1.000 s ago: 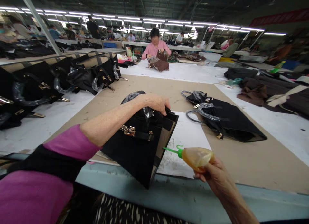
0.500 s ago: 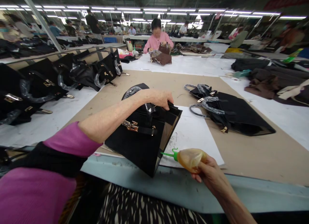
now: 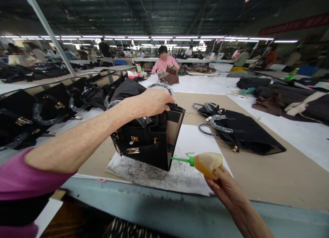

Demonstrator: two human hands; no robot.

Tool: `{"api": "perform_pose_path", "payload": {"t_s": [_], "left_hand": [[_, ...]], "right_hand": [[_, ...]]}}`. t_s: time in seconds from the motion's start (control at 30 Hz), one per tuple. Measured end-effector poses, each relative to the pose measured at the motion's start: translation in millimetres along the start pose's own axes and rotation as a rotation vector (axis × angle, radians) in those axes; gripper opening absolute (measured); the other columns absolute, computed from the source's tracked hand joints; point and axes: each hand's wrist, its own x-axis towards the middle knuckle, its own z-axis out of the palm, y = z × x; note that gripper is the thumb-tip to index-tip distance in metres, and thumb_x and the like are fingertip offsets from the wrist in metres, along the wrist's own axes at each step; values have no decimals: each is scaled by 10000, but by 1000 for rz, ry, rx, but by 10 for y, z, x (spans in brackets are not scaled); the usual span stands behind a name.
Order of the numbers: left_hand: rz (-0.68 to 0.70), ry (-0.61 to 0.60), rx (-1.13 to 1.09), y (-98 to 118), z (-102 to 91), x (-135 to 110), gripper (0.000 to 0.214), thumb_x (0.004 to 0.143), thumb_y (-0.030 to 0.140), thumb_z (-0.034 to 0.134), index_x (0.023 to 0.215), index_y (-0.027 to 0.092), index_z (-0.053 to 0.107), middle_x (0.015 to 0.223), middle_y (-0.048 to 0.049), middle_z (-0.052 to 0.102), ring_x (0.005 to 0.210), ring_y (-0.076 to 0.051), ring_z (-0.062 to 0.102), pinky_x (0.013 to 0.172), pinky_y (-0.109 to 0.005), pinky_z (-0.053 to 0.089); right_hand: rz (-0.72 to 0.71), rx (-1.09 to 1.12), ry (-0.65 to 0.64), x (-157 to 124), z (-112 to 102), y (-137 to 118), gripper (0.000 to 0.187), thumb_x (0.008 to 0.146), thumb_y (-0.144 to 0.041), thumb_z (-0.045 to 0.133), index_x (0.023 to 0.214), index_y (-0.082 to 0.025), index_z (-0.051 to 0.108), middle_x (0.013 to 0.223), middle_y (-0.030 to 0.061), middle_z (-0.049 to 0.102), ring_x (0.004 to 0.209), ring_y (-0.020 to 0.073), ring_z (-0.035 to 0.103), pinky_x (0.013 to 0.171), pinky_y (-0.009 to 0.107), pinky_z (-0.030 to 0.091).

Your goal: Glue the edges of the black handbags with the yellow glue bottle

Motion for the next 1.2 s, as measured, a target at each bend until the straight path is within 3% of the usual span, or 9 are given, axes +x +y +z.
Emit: {"api": "perform_pose_path", "payload": {"t_s": [0.13,0.3,0.43,0.57,0.9,1.2], "left_hand": [[-80,13,77,28,-27,-52,169,822,259,469,898,212,613,838,-60,635,849,-209,578,686,-282,379],[-41,-54,87,106,264,-162,130,796,211,499,895,200,583,843,-63,645,776,-218,610,602,-279,398],[-61,0,102,162,374,-279,113,799,192,491,880,194,570,844,-55,643,766,-226,618,575,-288,409],[-37,-26,71,221,371,-396,82,796,214,513,854,201,568,815,-45,639,745,-224,618,586,-301,420],[21,-26,22,298,417,-587,82,790,203,515,861,196,555,785,-44,612,737,-225,594,609,-319,415],[-11,-48,14,360,410,-684,75,813,219,493,859,186,541,787,-51,600,756,-208,569,654,-321,395]], "right_hand": [[-77,-21,-80,189,127,-99,510,488,-224,874,916,-204,598,805,27,620,535,101,508,388,153,417],[-144,-180,-200,488,153,-67,363,645,-282,784,938,-187,591,771,38,604,508,97,481,378,166,353],[-152,-220,-245,681,197,17,399,639,-302,778,951,-148,585,794,61,602,502,98,473,392,184,338],[-164,-265,-261,802,254,67,428,635,-313,766,975,-135,576,797,67,607,493,105,474,402,202,335],[-135,-346,-286,900,219,173,425,651,-358,747,985,-148,588,850,74,621,497,112,482,405,209,336],[-47,-422,-330,741,135,251,437,662,-349,744,1001,-125,583,700,65,615,442,113,480,367,185,304]]}}
